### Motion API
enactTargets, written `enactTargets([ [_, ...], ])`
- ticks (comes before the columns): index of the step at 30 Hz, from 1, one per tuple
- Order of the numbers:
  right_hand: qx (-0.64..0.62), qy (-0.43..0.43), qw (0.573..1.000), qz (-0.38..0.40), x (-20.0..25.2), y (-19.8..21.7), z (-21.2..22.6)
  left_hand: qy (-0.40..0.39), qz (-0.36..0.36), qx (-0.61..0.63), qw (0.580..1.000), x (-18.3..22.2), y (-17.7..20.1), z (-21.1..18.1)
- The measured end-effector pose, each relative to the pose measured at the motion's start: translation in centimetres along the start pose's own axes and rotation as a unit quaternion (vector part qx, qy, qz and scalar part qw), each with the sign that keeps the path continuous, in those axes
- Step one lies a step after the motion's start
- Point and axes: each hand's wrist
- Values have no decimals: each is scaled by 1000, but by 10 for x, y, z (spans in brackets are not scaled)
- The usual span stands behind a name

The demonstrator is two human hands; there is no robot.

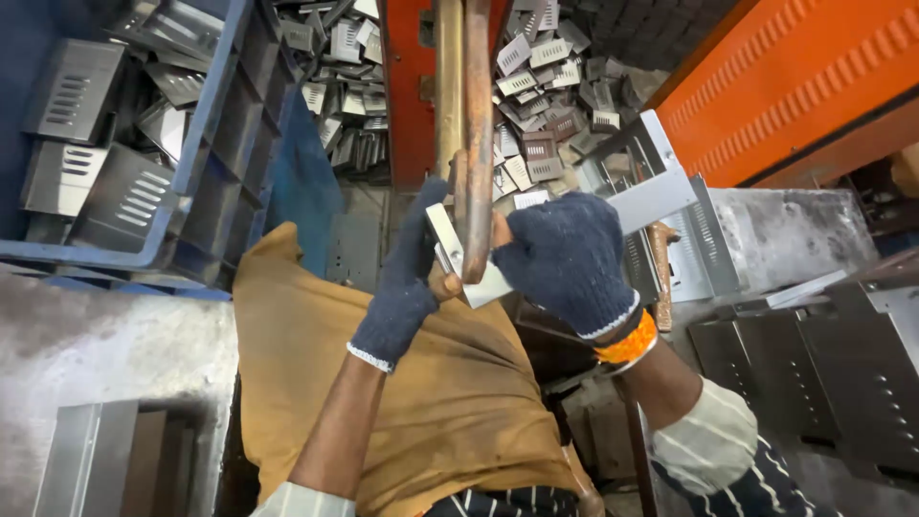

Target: The worker is using a spot welding machine to assemble and fuse metal components for small electrical or equipment boxes.

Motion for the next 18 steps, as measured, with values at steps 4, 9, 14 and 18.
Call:
enactTargets([
  [4,7,-8,999,48,2,2,1,20,-6,-29,999,6,-7,-8],
  [9,17,-31,994,105,-7,1,2,234,-123,45,964,5,5,9],
  [14,-4,-27,998,51,-16,-9,-5,-42,-25,-92,995,-18,17,32],
  [18,17,-15,998,50,-16,-10,-3,-91,-6,-95,991,-21,31,55],
])
Point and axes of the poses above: each hand's wrist, its own x-axis away from the middle knuckle, its own y-axis out of the back of the hand, z = x × y, and after that the axes turned 11 degrees about x, right-handed
